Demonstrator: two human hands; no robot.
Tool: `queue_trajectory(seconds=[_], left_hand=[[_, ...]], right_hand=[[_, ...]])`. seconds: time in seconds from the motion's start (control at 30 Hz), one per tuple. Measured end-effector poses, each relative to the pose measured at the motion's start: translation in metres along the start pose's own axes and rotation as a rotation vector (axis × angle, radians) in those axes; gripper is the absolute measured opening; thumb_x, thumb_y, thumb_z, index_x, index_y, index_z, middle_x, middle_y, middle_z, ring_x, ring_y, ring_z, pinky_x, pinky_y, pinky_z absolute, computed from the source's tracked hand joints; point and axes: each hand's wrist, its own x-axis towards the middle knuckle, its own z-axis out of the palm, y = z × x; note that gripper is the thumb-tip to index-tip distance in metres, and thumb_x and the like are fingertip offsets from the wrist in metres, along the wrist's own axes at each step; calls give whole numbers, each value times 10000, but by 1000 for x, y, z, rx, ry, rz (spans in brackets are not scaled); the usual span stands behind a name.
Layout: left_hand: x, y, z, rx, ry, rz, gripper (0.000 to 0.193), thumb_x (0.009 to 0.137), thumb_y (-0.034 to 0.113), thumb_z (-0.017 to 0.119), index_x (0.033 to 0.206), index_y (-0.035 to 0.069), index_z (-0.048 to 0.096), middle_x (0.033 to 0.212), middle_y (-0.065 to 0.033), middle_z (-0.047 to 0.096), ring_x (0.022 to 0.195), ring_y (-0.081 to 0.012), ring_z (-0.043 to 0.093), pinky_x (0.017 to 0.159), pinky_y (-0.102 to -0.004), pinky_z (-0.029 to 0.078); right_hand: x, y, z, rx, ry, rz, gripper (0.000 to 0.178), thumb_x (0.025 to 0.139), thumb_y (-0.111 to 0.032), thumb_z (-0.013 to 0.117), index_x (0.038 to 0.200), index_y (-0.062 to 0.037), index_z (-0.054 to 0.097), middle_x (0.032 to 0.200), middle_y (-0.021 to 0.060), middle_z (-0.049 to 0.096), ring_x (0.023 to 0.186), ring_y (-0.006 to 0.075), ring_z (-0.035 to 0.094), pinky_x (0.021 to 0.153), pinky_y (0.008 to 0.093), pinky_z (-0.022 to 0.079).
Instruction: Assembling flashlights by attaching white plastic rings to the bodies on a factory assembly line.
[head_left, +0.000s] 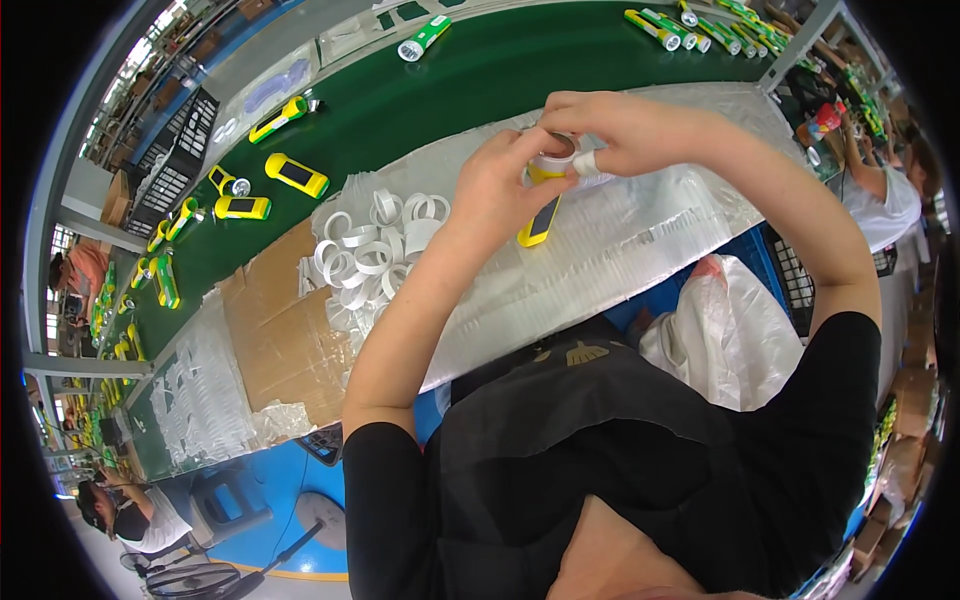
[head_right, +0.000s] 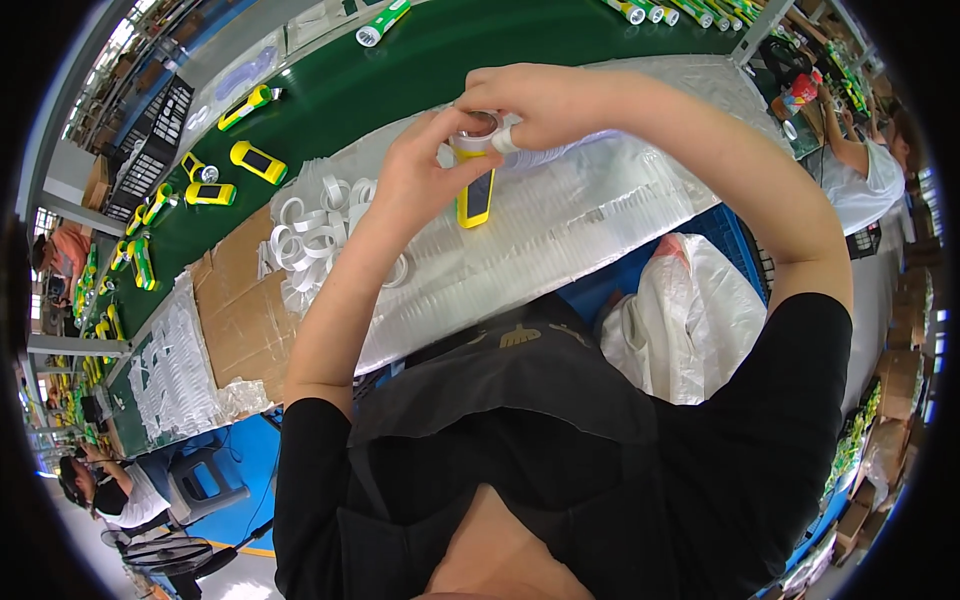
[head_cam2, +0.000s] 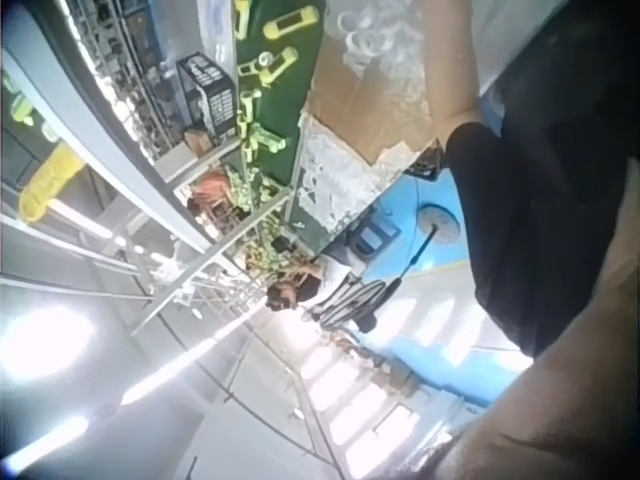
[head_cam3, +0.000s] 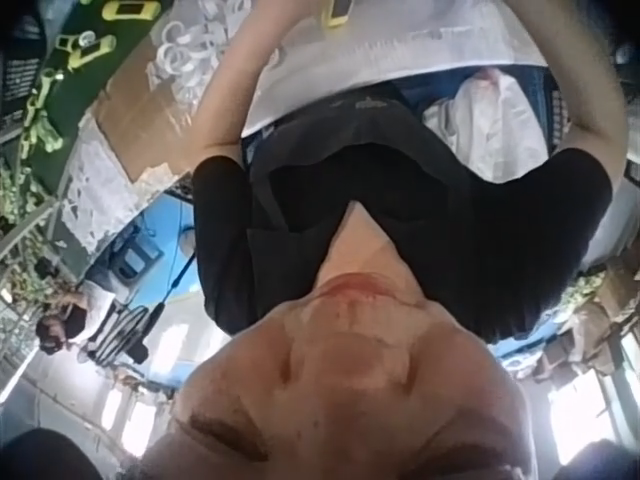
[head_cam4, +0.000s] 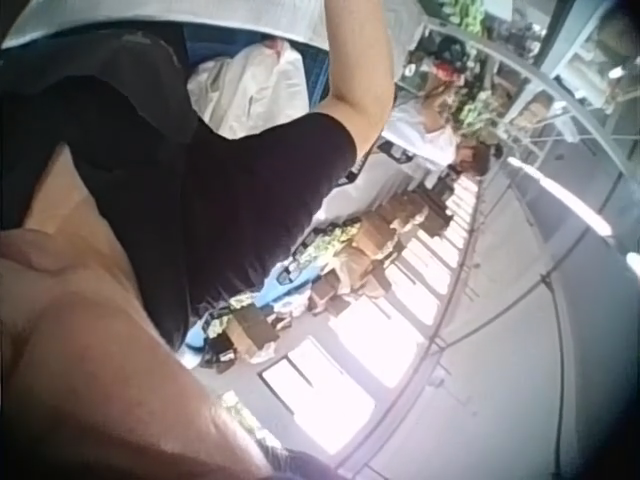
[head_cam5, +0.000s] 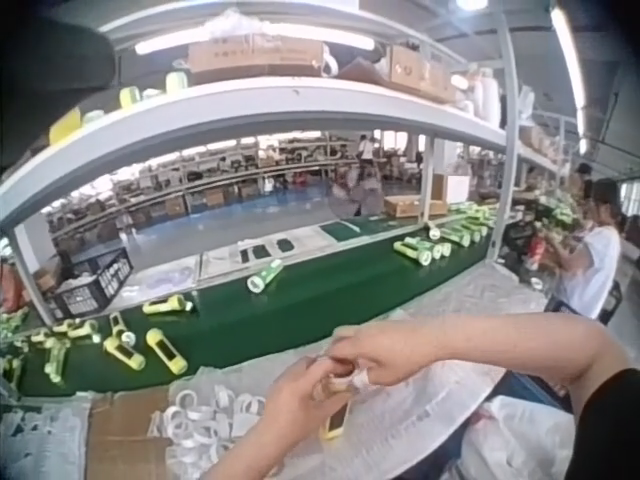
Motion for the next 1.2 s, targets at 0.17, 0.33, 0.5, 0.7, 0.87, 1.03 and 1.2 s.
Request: queue_trajectory(seconds=[0.17, 0.33, 0.5, 0.7, 0.87, 1.03, 1.2], left_hand=[[-2, 4, -2, 89, -49, -105, 360, 694, 136, 841, 991, 94, 641, 930, -65, 659, 832, -232, 640, 698, -339, 513], [-2, -4, 0, 14, 44, 11, 379, 676, 150, 856, 987, 95, 645, 879, -53, 633, 786, -222, 621, 683, -339, 511], [-5, -4, 1, -19, 66, -37, 345, 653, 202, 856, 925, 141, 654, 741, -48, 552, 702, -244, 580, 612, -382, 467], [-5, -6, -2, -49, 84, -8, 352, 655, 202, 856, 937, 149, 652, 763, -55, 567, 715, -259, 590, 618, -385, 470], [-4, -16, -7, -21, 57, -67, 367, 658, 195, 853, 958, 152, 646, 826, -74, 613, 768, -279, 614, 658, -388, 491], [2, -5, -9, -187, 64, 59, 563, 678, 180, 856, 1177, 136, 599, 1064, -107, 651, 968, -281, 630, 820, -372, 504], [-16, 2, -43, -429, -234, -165, 796, 731, 322, 828, 1372, 61, 434, 1210, -209, 607, 1074, -320, 630, 911, -400, 503]], right_hand=[[22, -40, -8, -209, -309, 587, 449, 783, -364, 732, 971, 18, 591, 933, 150, 613, 839, 298, 608, 715, 410, 490], [2, 5, 10, -49, 155, -11, 495, 732, -457, 740, 855, 4, 607, 698, 118, 592, 674, 290, 609, 595, 395, 468], [34, -45, -8, -353, -322, 533, 451, 749, -424, 726, 914, -13, 643, 741, 120, 608, 714, 275, 621, 614, 377, 473], [19, -26, 2, -94, 9, 172, 390, 762, -373, 720, 888, -14, 630, 753, 125, 606, 696, 272, 607, 602, 371, 466], [28, -29, 7, -212, -100, 405, 320, 790, -277, 714, 949, -15, 620, 857, 122, 590, 734, 246, 588, 623, 365, 457], [7, -27, -6, -79, -21, 145, 359, 781, -223, 664, 1072, -21, 606, 893, 141, 593, 744, 288, 588, 661, 380, 476], [-3, -65, -20, 281, 147, 269, 321, 928, -224, 616, 1171, -23, 558, 973, 45, 571, 820, 101, 559, 691, 274, 465]])
